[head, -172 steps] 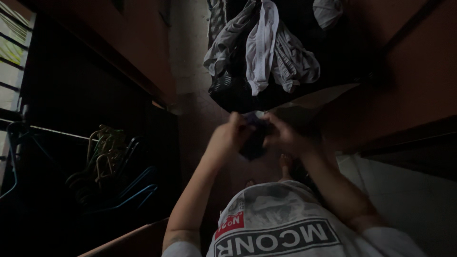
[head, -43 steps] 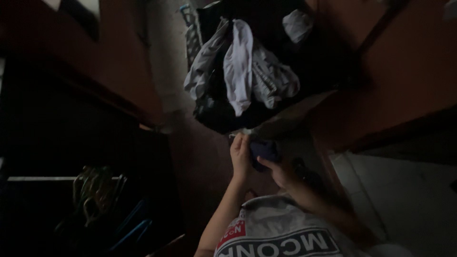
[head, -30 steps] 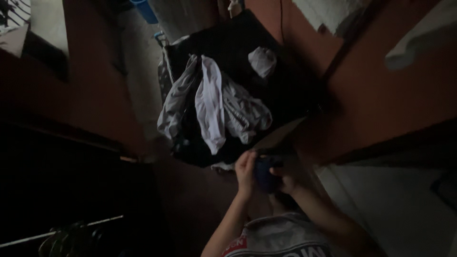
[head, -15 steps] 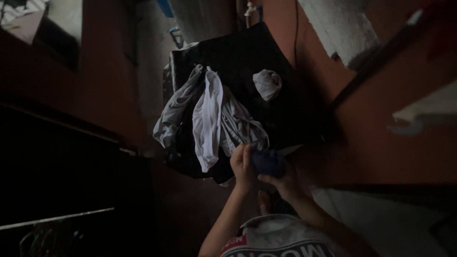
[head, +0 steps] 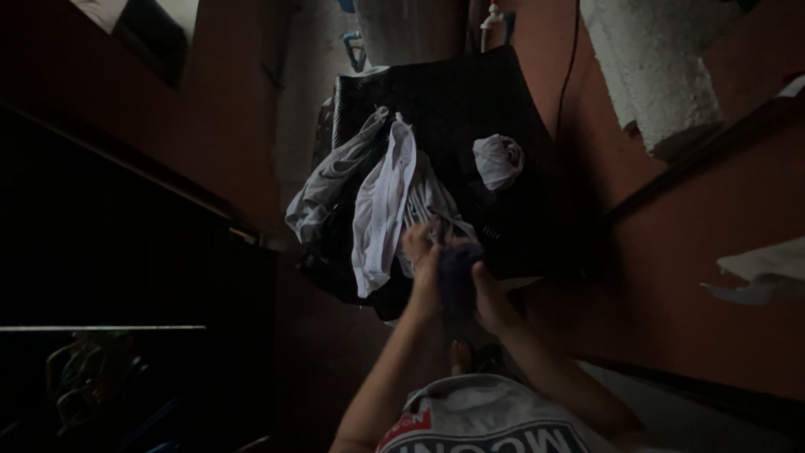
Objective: The person picks up individual socks from a pile, smooths them out, and rolls them into pairs, placing each pair back onto the pile.
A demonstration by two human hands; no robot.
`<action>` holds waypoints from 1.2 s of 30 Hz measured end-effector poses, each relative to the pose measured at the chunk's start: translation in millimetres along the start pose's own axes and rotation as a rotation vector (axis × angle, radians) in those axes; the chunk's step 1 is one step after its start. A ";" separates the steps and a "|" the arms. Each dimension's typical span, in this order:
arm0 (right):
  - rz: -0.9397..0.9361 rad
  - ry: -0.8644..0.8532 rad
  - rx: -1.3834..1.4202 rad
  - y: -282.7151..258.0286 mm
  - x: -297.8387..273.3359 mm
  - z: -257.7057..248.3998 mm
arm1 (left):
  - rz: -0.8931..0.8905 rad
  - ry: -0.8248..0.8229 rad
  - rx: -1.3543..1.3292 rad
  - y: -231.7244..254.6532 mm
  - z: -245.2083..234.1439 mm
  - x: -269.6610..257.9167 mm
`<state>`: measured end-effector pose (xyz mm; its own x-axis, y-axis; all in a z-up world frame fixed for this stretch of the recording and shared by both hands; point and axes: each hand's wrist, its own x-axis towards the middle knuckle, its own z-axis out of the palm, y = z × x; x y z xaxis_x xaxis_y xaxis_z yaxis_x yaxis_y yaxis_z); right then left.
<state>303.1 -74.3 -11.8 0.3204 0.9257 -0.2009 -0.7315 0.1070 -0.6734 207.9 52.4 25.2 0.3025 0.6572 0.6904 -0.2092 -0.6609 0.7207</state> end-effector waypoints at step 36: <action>-0.801 -0.382 -1.968 -19.4 82.1 176.2 | -0.001 -0.326 0.588 109.4 -205.8 44.2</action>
<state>237.5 63.6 110.1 -0.1268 0.9205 0.3696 0.9446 0.2258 -0.2383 7.0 83.8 147.4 0.5870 0.5761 0.5688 0.3051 -0.8082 0.5037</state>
